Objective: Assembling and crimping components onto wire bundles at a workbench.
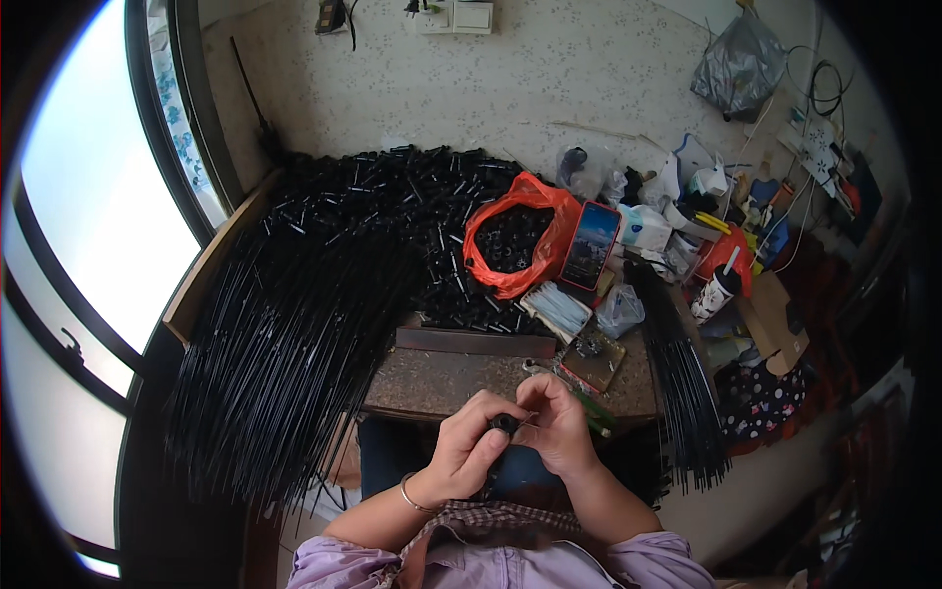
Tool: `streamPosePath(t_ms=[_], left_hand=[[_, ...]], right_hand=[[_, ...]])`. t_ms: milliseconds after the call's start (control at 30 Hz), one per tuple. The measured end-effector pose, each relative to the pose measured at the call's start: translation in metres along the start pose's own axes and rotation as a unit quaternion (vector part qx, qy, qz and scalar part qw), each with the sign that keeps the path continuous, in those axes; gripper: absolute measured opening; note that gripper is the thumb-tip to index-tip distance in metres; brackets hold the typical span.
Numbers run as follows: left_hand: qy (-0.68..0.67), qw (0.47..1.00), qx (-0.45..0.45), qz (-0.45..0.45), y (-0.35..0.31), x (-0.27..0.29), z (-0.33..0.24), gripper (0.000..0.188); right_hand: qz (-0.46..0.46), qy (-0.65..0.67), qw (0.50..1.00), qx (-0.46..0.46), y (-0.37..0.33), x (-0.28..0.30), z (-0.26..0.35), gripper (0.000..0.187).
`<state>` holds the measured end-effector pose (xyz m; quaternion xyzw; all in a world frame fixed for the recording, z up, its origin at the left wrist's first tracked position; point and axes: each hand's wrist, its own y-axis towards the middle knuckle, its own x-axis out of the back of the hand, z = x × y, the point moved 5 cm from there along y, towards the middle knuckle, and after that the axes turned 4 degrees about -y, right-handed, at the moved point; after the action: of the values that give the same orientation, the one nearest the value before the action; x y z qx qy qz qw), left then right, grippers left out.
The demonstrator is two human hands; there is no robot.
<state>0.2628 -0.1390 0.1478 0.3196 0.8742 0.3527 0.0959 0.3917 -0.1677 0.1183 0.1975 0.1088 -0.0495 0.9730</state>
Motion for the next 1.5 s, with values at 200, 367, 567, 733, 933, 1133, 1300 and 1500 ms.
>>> streamPosePath(t_ms=[200,367,567,733,933,1133,1300,1500], left_hand=[[-0.294,0.932,0.189,0.096,-0.021,-0.014,0.012,0.055],[-0.346,0.912,0.22,0.024,-0.021,0.0,0.022,0.047],[-0.338,0.921,0.191,-0.024,-0.018,-0.003,0.022,0.033],[-0.054,0.991,0.094,-0.072,-0.009,-0.001,0.015,0.027],[-0.083,0.995,0.027,-0.039,0.0,0.016,0.002,0.05],[-0.073,0.982,0.176,0.013,0.008,0.023,0.015,0.022],[-0.132,0.971,0.172,0.102,0.005,-0.005,0.027,0.025],[-0.056,0.975,0.171,-0.127,0.014,0.052,0.026,0.066]], right_hand=[[0.04,-0.063,0.994,-0.075,-0.001,-0.012,0.011,0.077],[-0.008,-0.401,0.894,0.201,-0.003,-0.024,0.065,0.058],[-0.019,-0.622,0.715,0.317,-0.017,-0.04,0.089,0.03],[0.035,-0.555,0.791,0.253,-0.002,-0.033,0.08,0.02],[0.061,-0.477,0.811,0.332,-0.024,-0.017,0.065,0.024],[-0.001,-0.809,0.586,-0.045,-0.056,0.093,-0.04,0.047],[0.019,-0.627,0.765,-0.146,-0.068,0.109,-0.085,0.038],[0.018,0.063,0.954,-0.293,-0.056,0.036,-0.02,0.016]])
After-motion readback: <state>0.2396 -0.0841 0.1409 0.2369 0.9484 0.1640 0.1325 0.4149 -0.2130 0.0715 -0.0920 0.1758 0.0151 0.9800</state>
